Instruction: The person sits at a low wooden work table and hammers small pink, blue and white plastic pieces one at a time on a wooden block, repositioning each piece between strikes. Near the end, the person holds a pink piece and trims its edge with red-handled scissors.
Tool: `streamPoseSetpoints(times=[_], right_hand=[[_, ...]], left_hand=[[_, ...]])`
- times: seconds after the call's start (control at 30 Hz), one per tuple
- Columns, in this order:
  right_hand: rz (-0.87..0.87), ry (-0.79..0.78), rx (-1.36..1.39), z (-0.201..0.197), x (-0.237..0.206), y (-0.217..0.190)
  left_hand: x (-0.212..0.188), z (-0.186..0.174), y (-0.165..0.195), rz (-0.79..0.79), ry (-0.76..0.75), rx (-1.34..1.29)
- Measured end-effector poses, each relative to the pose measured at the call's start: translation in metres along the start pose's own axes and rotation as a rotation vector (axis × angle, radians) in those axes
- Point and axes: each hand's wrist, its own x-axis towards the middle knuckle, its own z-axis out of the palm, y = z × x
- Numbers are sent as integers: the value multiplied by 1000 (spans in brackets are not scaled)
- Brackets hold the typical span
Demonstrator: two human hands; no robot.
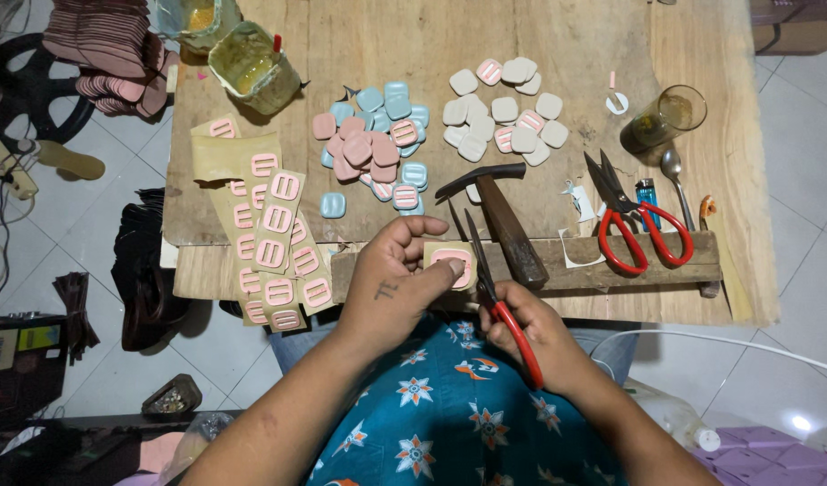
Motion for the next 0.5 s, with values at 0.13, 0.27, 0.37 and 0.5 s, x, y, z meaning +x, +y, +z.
streamPoseSetpoints(times=[0.13,0.27,0.37,0.5], right_hand=[[18,-10,-14,-1,-1,-2],[10,-7,11,0,-1,-2],[55,5,86,0,-1,-2],[86,-6,131,-4,-3,-2]], left_hand=[[-1,1,1,-13,-4,0],[-1,1,0,-33,-5,-9],[-1,0,-1,-6,-13,-7],[1,-4,-1,-8,-19,-22]])
